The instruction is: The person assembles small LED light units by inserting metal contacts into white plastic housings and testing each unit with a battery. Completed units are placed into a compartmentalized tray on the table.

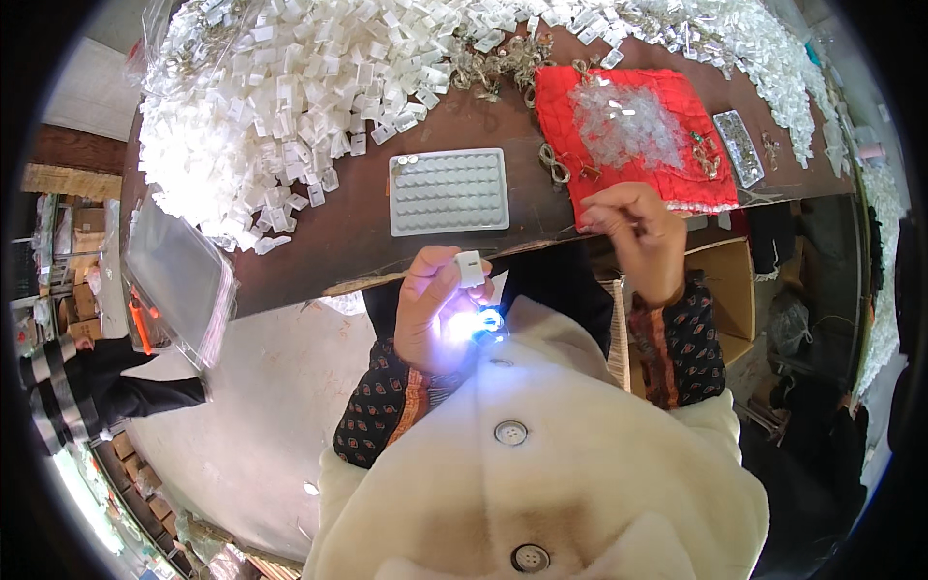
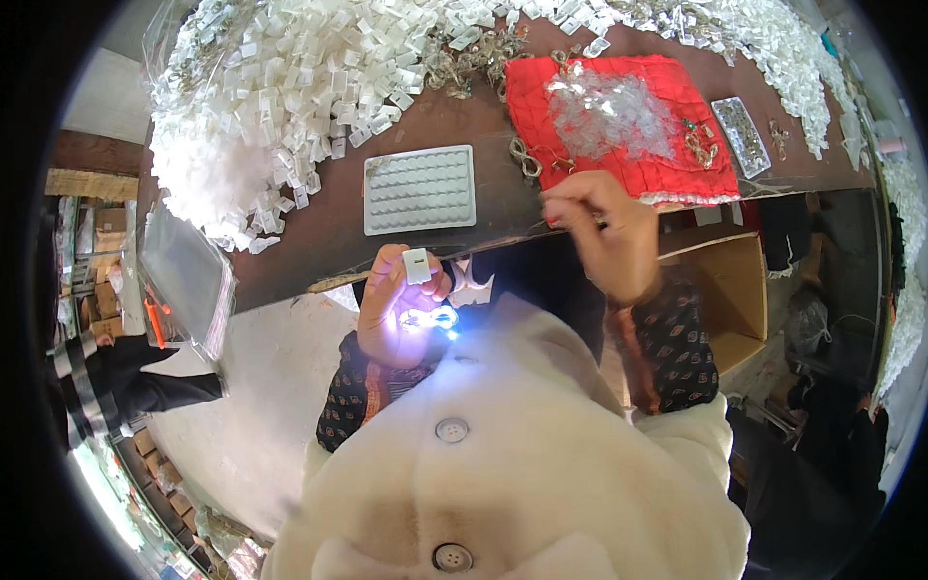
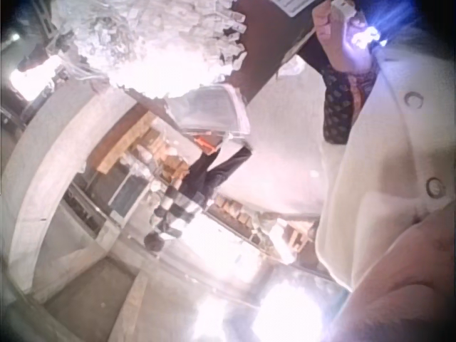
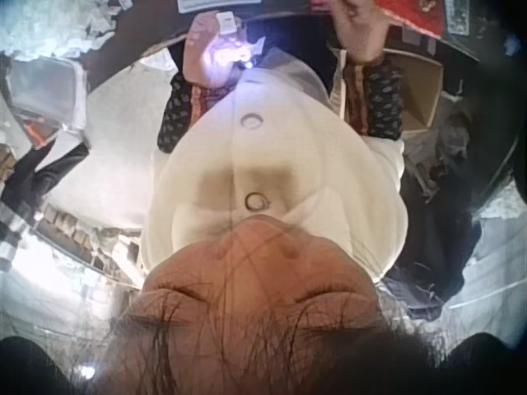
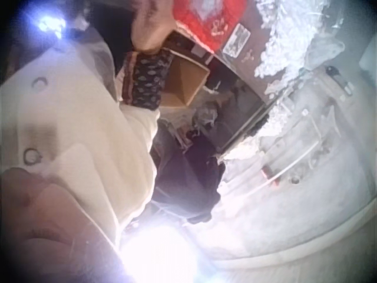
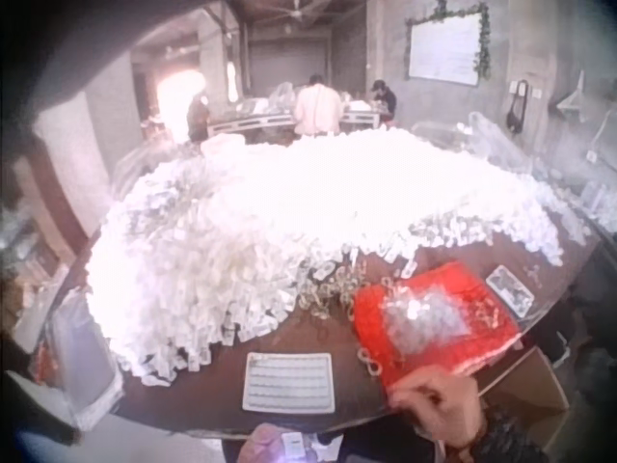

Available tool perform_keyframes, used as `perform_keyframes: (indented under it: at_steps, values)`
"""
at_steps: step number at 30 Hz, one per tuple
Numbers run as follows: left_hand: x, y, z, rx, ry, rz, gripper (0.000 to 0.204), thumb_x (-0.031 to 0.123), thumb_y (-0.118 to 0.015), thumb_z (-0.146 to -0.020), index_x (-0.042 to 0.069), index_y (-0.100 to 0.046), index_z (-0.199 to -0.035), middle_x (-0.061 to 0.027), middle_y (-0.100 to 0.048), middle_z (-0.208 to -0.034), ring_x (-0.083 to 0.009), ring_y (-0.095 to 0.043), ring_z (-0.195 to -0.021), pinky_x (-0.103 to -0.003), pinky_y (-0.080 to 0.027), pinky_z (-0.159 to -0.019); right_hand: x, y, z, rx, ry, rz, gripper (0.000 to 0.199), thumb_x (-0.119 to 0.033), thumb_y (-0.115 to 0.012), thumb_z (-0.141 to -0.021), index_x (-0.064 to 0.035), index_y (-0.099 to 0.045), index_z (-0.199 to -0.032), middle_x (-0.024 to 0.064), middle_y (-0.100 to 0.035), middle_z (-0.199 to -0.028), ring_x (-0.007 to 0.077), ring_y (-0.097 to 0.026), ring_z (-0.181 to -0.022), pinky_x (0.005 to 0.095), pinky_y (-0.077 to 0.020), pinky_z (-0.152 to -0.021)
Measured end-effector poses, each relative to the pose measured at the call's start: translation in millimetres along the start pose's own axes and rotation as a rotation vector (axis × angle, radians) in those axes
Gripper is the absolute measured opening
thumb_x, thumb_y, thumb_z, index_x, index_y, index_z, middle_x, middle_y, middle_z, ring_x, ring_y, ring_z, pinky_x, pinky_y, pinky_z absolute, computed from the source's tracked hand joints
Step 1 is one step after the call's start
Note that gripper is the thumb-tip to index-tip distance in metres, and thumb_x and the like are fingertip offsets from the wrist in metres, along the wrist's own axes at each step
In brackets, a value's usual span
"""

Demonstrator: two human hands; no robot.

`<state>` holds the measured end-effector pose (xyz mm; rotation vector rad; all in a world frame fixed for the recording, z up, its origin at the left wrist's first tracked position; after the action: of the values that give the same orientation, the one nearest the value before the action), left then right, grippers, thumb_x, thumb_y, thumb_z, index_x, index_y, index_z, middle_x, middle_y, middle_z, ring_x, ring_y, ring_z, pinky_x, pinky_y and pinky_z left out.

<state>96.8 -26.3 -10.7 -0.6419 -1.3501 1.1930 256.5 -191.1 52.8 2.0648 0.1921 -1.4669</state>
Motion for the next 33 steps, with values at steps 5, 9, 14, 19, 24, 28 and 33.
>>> perform_keyframes:
  at_steps: [5, 9, 14, 19, 24, 28, 33]
  values:
    - [6, -8, 2, -0.008, -0.040, -0.060, 0.019, 0.011, -0.061, -0.093, 0.007, -0.057, -0.111, -0.0146, -0.066, -0.098, -0.0188, -0.060, -0.081, -0.033, -0.049, -0.075, -61, -57, 7, -0.291, 0.278, -0.085, 0.019, 0.007, -0.062, -0.086, 0.0008, -0.066, -0.103, 0.0115, -0.064, -0.091, 0.0162, -0.065, -0.080, 0.0245, -0.0514, -0.070]
    - [16, -5, 9, 0.044, -0.109, -0.114, 0.020, 0.012, -0.062, -0.093, 0.005, -0.057, -0.111, -0.0126, -0.065, -0.098, -0.0171, -0.060, -0.079, -0.031, -0.050, -0.072, -85, -81, 8, -0.332, 0.442, -0.019, 0.030, 0.010, -0.063, -0.084, -0.0001, -0.066, -0.112, 0.0122, -0.062, -0.100, 0.0193, -0.064, -0.085, 0.0268, -0.0523, -0.067]
    - [18, -2, 11, 0.101, -0.061, -0.217, 0.023, 0.014, -0.064, -0.092, 0.003, -0.057, -0.111, -0.0082, -0.066, -0.093, -0.0146, -0.062, -0.080, -0.028, -0.051, -0.071, -84, -87, 9, -0.234, 0.363, -0.027, 0.032, 0.010, -0.068, -0.079, 0.0003, -0.063, -0.109, 0.0119, -0.064, -0.087, 0.0214, -0.066, -0.077, 0.0284, -0.0527, -0.068]
    - [23, -9, 10, 0.059, -0.085, -0.284, 0.021, 0.008, -0.065, -0.091, 0.003, -0.058, -0.109, -0.0080, -0.065, -0.092, -0.0134, -0.061, -0.080, -0.028, -0.051, -0.071, -89, -86, 10, -0.243, 0.438, 0.010, 0.027, 0.006, -0.073, -0.077, -0.0013, -0.063, -0.101, 0.0123, -0.067, -0.088, 0.0216, -0.067, -0.074, 0.0289, -0.0525, -0.064]
    - [32, -11, 13, 0.008, -0.065, -0.393, 0.016, 0.004, -0.064, -0.090, 0.002, -0.059, -0.105, -0.0074, -0.065, -0.098, -0.0119, -0.061, -0.084, -0.026, -0.050, -0.076, -98, -89, 11, -0.312, 0.486, 0.094, 0.022, 0.002, -0.075, -0.076, -0.0022, -0.063, -0.095, 0.0107, -0.068, -0.085, 0.0243, -0.066, -0.071, 0.0291, -0.0522, -0.062]
    - [36, -10, 13, 0.023, -0.117, -0.378, 0.016, 0.003, -0.066, -0.089, 0.001, -0.059, -0.104, -0.0088, -0.066, -0.098, -0.0124, -0.062, -0.089, -0.028, -0.049, -0.080, -96, -92, 7, -0.385, 0.366, 0.001, 0.020, 0.001, -0.075, -0.076, -0.0038, -0.064, -0.092, 0.0085, -0.066, -0.081, 0.0227, -0.066, -0.071, 0.0287, -0.0516, -0.062]
    - [35, -10, 13, -0.002, -0.113, -0.356, 0.017, 0.002, -0.067, -0.088, 0.000, -0.060, -0.104, -0.0068, -0.065, -0.096, -0.0112, -0.062, -0.088, -0.026, -0.050, -0.079, -89, -90, 4, -0.454, 0.256, -0.126, 0.018, 0.004, -0.075, -0.074, -0.0032, -0.065, -0.087, 0.0067, -0.065, -0.081, 0.0172, -0.064, -0.071, 0.0271, -0.0510, -0.063]
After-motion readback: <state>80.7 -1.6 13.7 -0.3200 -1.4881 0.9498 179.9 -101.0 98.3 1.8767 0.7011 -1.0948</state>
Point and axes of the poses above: each hand's wrist, its own z-axis away from the middle knuckle, its own y-axis out of the back of the hand, x = y × z, the point moved 7 cm from there along -z, towards the middle knuckle
